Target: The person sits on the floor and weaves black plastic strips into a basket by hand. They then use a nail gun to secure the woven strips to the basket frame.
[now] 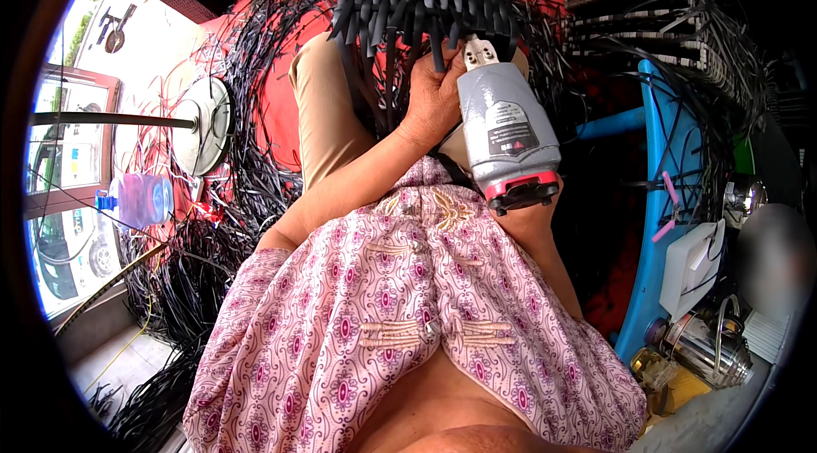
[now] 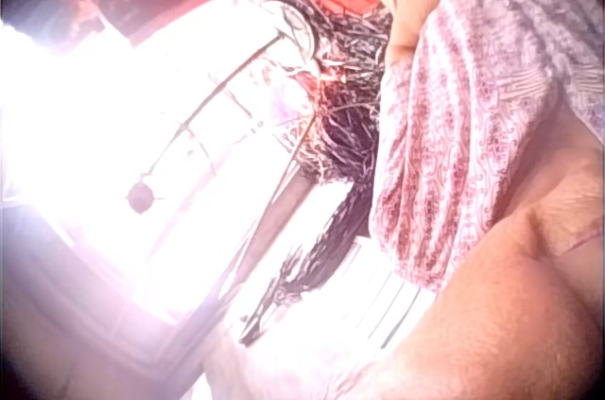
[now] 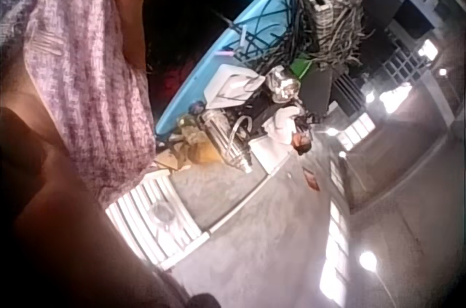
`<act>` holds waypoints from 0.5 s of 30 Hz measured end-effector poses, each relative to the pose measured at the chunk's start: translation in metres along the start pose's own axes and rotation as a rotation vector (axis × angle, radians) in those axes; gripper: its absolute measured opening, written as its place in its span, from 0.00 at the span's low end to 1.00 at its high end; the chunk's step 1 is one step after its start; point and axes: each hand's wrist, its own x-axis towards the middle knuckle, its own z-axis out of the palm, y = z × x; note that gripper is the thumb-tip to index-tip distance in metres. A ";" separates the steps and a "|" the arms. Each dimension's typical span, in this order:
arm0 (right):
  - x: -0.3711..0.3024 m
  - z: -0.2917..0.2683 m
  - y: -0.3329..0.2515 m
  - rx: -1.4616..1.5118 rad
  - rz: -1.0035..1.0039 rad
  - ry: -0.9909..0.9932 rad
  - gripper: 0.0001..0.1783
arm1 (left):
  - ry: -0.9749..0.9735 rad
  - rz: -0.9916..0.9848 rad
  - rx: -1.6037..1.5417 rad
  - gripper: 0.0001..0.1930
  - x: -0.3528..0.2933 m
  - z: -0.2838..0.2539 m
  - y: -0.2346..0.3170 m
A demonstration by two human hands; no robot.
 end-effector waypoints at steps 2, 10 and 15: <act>-0.003 0.003 0.002 0.019 0.046 -0.004 0.33 | 0.005 -0.016 0.034 0.17 0.000 -0.001 -0.001; -0.001 0.009 -0.005 0.094 0.190 0.022 0.38 | 0.058 0.062 -0.091 0.15 -0.003 0.015 0.017; -0.004 0.003 -0.003 0.086 0.003 0.147 0.13 | 0.013 0.088 0.029 0.15 -0.005 0.017 0.022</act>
